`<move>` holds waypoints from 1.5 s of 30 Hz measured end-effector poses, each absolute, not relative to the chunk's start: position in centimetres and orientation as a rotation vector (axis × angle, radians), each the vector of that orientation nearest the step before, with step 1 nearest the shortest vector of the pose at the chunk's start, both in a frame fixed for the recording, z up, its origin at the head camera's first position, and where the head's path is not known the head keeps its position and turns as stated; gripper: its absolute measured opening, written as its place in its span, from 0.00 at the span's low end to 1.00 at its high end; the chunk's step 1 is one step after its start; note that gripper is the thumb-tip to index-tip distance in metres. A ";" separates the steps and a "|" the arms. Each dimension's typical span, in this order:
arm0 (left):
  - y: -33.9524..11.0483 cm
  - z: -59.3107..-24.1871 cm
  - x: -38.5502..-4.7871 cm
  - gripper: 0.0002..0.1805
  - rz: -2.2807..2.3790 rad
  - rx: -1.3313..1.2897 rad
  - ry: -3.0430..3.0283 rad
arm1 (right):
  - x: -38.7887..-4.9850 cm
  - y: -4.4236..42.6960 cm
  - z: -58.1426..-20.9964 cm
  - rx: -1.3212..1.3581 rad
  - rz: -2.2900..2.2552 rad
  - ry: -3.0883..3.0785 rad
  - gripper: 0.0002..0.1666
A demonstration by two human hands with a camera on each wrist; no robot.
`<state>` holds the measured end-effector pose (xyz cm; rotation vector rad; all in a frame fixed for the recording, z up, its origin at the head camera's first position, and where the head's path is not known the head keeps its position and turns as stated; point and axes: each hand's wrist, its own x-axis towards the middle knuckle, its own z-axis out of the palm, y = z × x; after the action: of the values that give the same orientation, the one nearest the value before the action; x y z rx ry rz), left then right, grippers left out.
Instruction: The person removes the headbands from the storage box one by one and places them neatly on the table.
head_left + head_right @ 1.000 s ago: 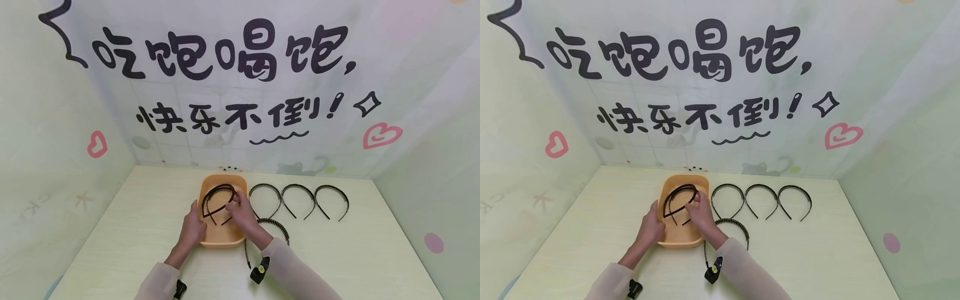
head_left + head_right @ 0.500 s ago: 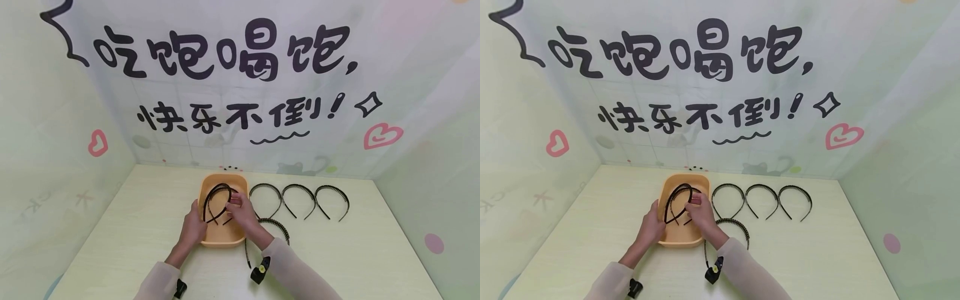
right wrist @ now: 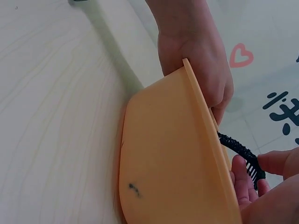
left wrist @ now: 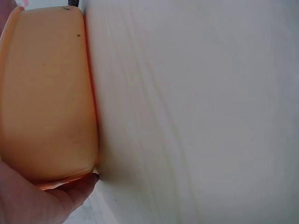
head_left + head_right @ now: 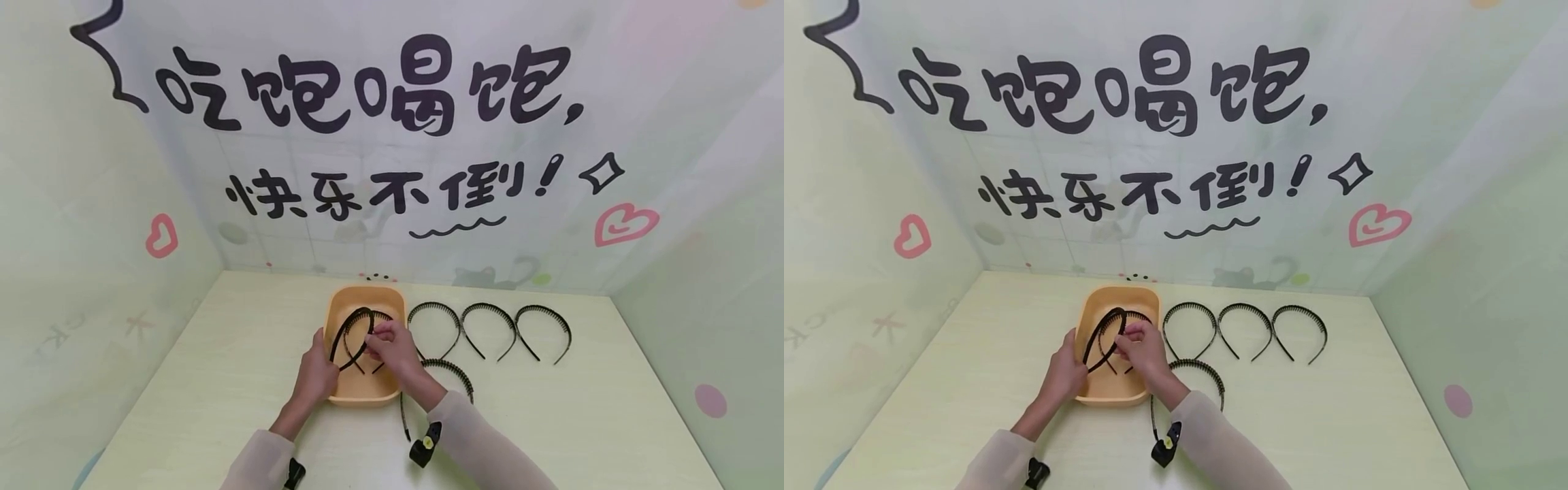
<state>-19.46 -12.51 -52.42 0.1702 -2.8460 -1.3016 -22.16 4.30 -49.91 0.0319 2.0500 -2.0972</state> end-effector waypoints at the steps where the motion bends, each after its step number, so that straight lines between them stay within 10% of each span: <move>1: -12.5 -52.4 -19.4 0.46 -1.302 0.171 -2.847 | -22.1 4.3 -50.0 0.033 -2.098 2.053 0.14; 45: -12.4 -52.7 -19.6 0.44 -1.313 0.185 -2.847 | -22.5 7.1 -48.1 0.092 -2.018 2.305 0.13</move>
<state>-19.61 -12.36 -52.70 0.1851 -2.8467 -1.3127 -22.50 7.06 -48.10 0.0918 2.3049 -2.0177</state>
